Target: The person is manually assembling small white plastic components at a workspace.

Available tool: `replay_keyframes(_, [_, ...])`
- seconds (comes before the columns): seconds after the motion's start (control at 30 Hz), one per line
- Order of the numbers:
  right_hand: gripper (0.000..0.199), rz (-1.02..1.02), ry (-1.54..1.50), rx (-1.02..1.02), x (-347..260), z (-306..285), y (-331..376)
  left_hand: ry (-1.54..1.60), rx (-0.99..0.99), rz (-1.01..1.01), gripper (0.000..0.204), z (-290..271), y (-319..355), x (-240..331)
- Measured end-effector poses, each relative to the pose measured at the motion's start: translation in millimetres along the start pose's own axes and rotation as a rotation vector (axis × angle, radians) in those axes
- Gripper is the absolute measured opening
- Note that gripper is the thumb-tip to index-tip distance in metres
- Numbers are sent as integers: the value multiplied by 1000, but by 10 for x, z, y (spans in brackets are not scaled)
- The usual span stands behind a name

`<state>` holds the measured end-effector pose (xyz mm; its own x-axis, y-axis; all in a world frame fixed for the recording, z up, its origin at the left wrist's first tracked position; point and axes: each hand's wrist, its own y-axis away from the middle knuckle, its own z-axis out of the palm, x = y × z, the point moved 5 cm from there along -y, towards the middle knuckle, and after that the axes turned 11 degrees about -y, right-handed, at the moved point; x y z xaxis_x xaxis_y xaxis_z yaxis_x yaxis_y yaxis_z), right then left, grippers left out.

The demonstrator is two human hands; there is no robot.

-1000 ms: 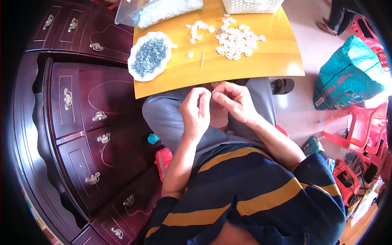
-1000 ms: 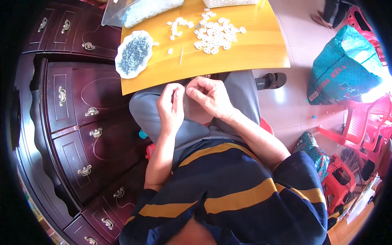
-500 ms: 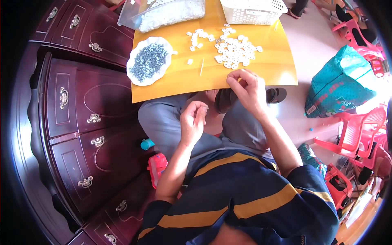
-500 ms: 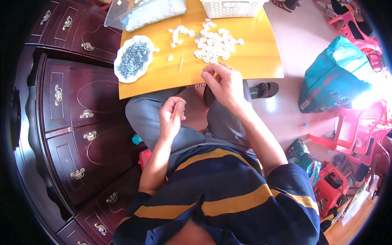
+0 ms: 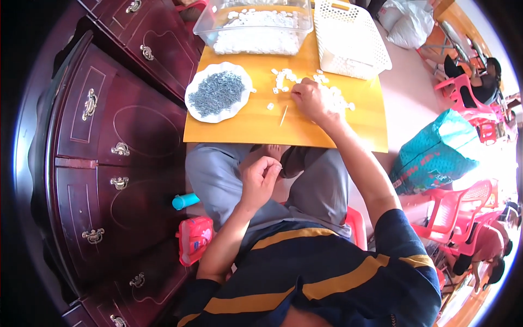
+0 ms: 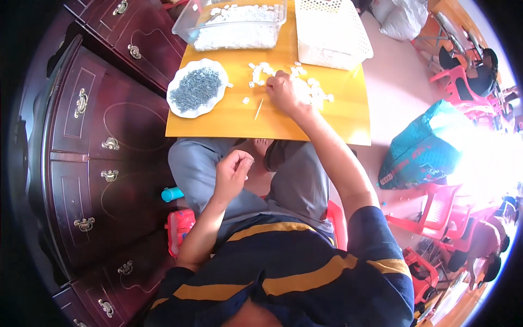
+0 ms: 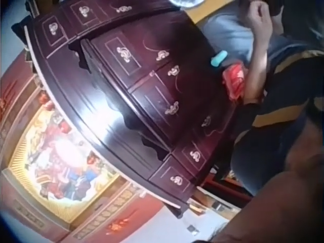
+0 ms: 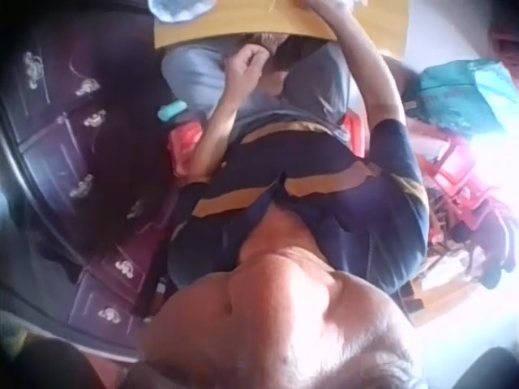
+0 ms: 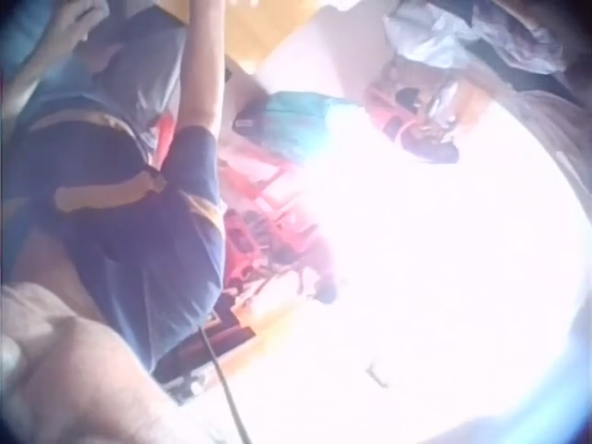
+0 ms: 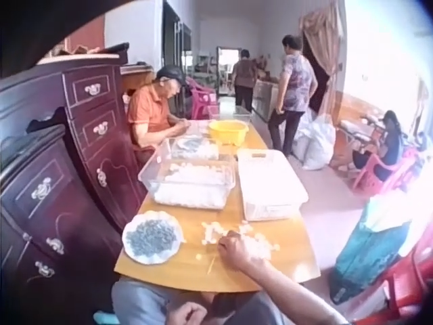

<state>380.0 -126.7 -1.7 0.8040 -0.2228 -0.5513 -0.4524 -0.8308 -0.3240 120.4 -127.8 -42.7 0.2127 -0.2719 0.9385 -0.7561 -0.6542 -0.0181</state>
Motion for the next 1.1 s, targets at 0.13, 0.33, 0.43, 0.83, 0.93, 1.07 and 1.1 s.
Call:
replay_keyframes(0.13, [15, -18, 3, 41, 81, 141, -210, 6, 35, 14, 10, -78, -10, 2])
replay_keyframes(0.33, [6, -294, -48, 210, 603, 500, -334, -12, 13, 34, 10, -42, -11, 53])
replay_keyframes(0.43, [9, -116, -116, 150, 490, 497, -269, -6, 54, 101, 13, -87, 62, 16])
replay_keyframes(0.83, [18, 268, -890, -218, -619, 15, 1046, -69, 174, 200, 8, -195, -26, 242])
replay_keyframes(0.93, [21, 486, -1301, -373, -662, 264, 1404, -103, 200, 196, 6, -174, 6, 317])
replay_keyframes(1.07, [24, 624, -1482, -423, -597, 433, 1637, -193, 190, 278, 6, -118, 65, 383])
replay_keyframes(1.1, [25, 660, -1502, -451, -570, 456, 1673, -258, 199, 348, 7, -107, 79, 416])
